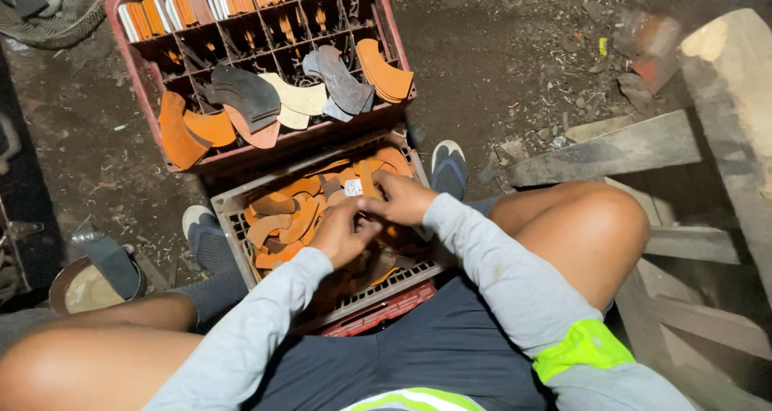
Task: The person sits on the ground and sorts curved orange and gray shoe parts from a lower crate into a red crate with compartments. They pick up individual pieces, inspect them, and place them into the upper crate, repeating the process throughout the clip.
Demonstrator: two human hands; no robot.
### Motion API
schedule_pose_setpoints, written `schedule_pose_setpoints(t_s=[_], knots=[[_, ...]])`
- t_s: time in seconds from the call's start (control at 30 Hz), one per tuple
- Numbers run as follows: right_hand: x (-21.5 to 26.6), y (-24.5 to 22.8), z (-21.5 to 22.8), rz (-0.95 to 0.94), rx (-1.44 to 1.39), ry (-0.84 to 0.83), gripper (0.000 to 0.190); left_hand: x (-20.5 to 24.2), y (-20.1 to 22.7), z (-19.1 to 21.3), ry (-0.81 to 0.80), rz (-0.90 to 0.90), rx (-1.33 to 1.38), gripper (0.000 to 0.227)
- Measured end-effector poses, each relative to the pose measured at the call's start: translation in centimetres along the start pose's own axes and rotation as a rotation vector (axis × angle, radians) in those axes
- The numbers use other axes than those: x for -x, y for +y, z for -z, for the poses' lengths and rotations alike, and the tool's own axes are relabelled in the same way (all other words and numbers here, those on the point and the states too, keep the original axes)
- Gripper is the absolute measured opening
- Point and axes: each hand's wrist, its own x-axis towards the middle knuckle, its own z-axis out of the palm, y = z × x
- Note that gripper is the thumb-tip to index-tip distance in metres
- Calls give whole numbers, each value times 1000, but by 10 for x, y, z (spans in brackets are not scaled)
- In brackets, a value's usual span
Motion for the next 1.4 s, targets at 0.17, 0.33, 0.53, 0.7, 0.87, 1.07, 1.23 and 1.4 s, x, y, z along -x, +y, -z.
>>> schedule_pose_setpoints(t_s=[0.17,0.33,0.53,0.7,0.87,1.07,1.23,1.4], knots=[[15,15,61,-268,264,215,39,-46,-24,-13,197,-400,-325,26],[36,4,106,-232,270,434,31,-114,-54,-51,397,-279,-634,26],[42,-12,110,-169,249,396,26,-141,-62,-61,300,-237,-947,13],[39,-3,108,58,258,558,20,-88,-57,-14,412,-397,-606,11],[34,-9,101,10,86,532,23,-22,-36,30,209,-172,76,23],[19,-32,72,-19,-54,502,24,34,2,48,33,187,857,15],[25,-42,67,134,-82,488,19,44,8,53,-80,95,1047,14],[55,-48,89,125,4,562,17,42,-9,62,-52,-10,236,26]])
